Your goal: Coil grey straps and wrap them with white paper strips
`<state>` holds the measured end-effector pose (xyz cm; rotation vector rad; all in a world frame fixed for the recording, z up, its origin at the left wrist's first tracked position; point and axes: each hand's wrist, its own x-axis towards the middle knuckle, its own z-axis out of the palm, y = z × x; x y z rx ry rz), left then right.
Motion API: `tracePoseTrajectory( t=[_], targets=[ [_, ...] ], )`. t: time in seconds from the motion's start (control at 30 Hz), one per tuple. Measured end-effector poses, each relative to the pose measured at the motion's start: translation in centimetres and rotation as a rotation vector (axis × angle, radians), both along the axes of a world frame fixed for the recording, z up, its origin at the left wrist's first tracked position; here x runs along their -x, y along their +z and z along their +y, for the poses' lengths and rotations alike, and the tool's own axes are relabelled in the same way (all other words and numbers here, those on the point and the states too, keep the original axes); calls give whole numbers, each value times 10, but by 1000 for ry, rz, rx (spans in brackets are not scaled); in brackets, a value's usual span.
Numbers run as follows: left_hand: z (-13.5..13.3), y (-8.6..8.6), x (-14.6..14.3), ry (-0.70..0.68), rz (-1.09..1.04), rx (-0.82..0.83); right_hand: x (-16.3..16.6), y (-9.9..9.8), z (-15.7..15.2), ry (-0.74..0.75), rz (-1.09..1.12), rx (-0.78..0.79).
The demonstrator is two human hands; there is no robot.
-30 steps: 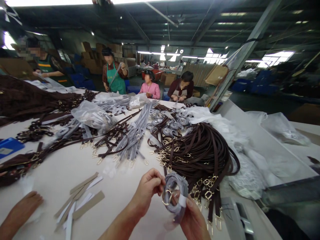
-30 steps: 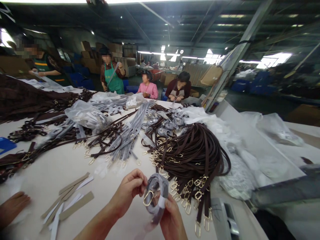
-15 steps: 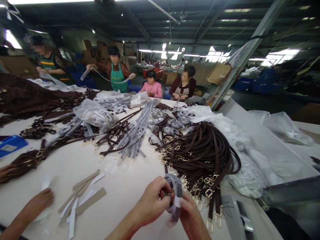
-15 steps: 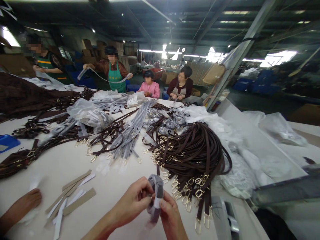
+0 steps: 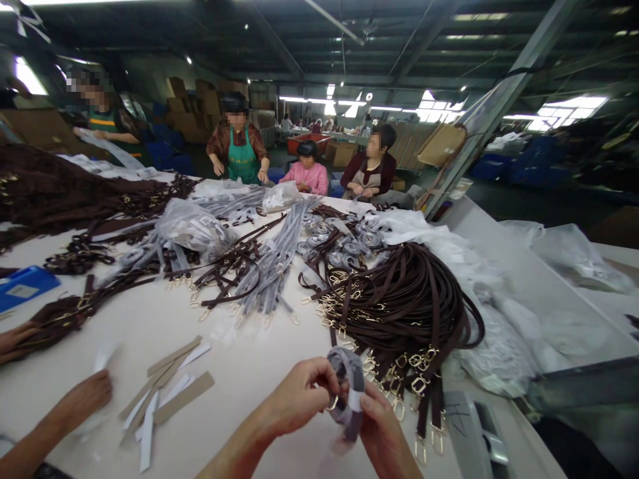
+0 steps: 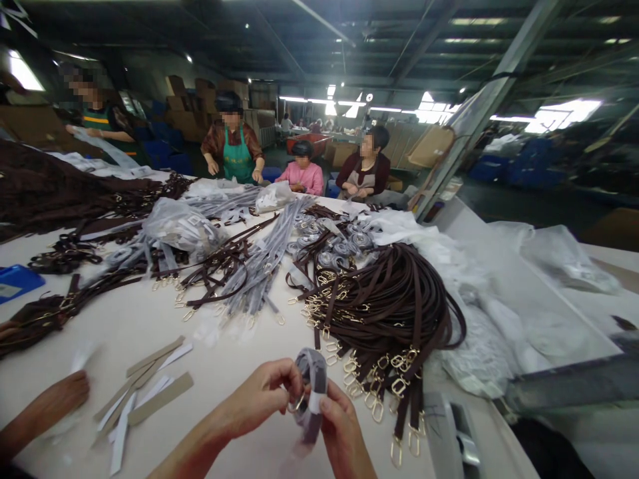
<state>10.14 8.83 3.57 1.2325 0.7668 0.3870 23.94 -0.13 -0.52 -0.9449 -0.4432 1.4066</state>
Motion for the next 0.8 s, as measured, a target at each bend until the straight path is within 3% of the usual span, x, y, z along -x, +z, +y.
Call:
tracePoseTrajectory(
  t=[0.27, 0.5, 0.67, 0.8],
  targets=[
    [-1, -9, -1, 96, 23, -27, -2, -17, 0, 19, -38, 13],
    [-6, -18, -4, 177, 146, -182, -3, -22, 7, -57, -566, 57],
    [-11, -30, -9, 246, 201, -152, 3, -25, 9, -56, -724, 47],
    [-22, -33, -7, 249, 272, -329, 6, -30, 9, -90, -848, 80]
  ],
)
